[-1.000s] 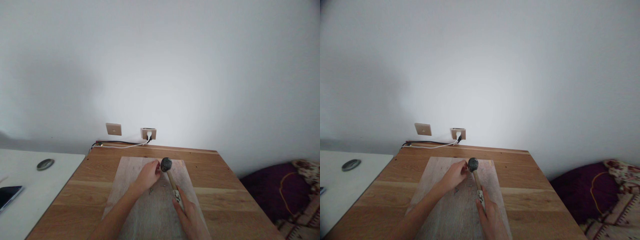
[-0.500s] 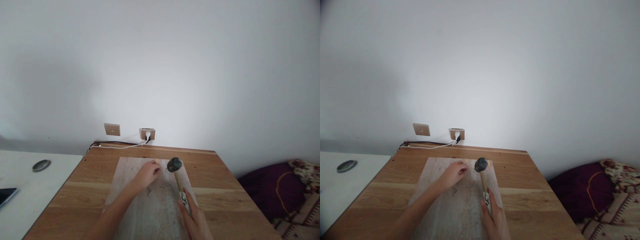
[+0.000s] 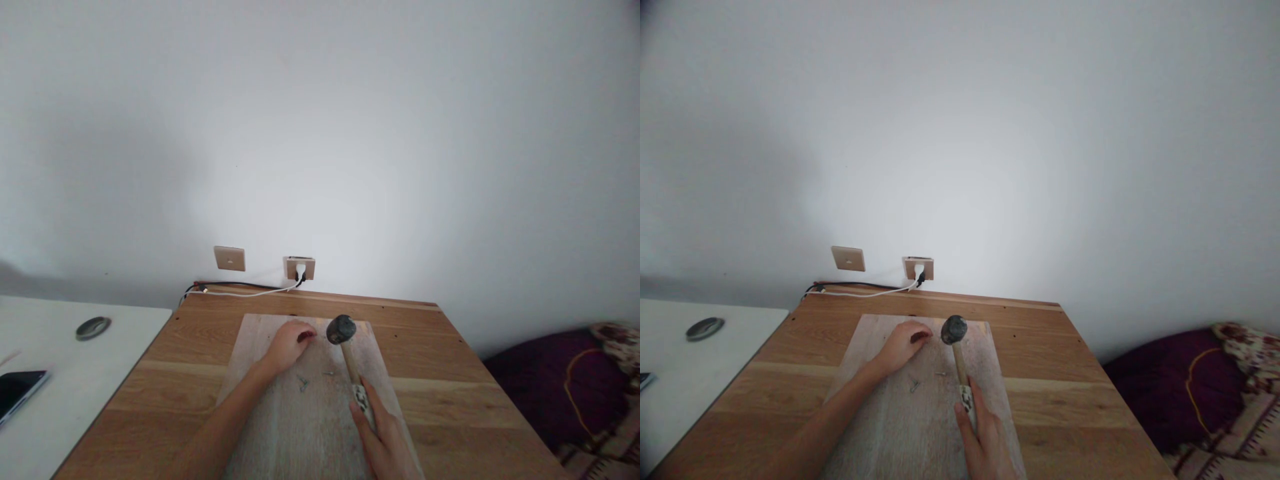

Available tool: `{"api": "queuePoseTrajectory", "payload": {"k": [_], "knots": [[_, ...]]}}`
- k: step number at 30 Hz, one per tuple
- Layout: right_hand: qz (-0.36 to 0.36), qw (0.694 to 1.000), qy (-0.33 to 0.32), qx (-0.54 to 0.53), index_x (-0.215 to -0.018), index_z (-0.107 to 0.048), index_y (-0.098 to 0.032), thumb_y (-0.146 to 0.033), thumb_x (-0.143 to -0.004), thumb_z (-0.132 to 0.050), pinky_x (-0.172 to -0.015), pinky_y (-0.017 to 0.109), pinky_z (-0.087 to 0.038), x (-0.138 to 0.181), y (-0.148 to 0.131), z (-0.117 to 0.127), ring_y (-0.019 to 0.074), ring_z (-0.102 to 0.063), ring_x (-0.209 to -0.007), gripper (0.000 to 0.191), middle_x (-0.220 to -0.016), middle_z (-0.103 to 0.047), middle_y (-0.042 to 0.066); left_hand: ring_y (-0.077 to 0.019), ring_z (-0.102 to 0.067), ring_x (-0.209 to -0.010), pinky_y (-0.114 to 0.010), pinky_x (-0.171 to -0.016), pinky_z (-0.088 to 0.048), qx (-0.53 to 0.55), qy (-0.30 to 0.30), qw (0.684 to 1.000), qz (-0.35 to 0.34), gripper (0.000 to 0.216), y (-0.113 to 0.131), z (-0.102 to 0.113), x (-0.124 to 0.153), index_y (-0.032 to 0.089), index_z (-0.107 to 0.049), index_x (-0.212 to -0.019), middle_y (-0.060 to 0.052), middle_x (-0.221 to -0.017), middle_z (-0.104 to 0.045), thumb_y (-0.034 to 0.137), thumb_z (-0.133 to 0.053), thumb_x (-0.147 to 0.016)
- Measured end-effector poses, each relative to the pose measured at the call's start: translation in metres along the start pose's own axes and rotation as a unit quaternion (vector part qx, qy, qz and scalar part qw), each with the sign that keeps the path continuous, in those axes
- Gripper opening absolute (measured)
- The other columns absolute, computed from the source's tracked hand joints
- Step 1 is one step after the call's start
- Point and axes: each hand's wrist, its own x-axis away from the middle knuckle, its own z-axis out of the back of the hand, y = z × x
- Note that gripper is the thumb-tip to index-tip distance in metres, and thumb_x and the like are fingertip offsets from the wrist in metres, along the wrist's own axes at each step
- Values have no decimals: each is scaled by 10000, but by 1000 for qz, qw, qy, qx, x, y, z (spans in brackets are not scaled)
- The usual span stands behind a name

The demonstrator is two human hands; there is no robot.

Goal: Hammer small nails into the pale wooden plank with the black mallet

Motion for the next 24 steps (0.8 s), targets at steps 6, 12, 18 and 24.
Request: {"api": "queuePoseTrajectory", "payload": {"k": [6, 12, 18, 24], "knots": [[-11, 1000, -12, 24, -1527, -438, -159, -582, -961, -441, -1178, 467, -368, -3, 1, -7, 302, -450, -1424, 707, -1505, -529, 113, -217, -650, -922, -309, -853, -478, -10, 8, 1000, -18, 146, 1, 0, 1, 207, -762, -887, -61, -938, -737, 178, -626, -842], [11, 1000, -20, 3, -1524, -446, -164, -571, -955, -465, -1083, 421, -473, -9, 4, -18, 299, -581, -1307, 699, -1383, -646, 127, -207, -684, -885, -318, -858, -503, 34, 8, 999, 32, 345, 6, 1, 1, 192, -677, -1142, -45, -936, -749, 141, -646, -802], [54, 998, -13, -4, -1500, -468, -143, -545, -987, -383, -994, 389, -514, -10, -9, -25, 291, -689, -1133, 657, -1188, -752, 132, -206, -685, -891, -331, -862, -504, 50, 9, 998, 43, 426, 2, 0, 2, 182, -614, -1182, -51, -960, -746, 93, -623, -765], [51, 998, -16, 17, -1507, -451, -102, -547, -981, -355, -996, 393, -507, -6, -17, -21, 303, -694, -1117, 695, -1095, -771, 148, -197, -629, -891, -304, -793, -487, 7, 63, 996, 55, 287, 13, 11, 11, 185, -588, -1007, -39, -966, -661, 150, -677, -736]]}}
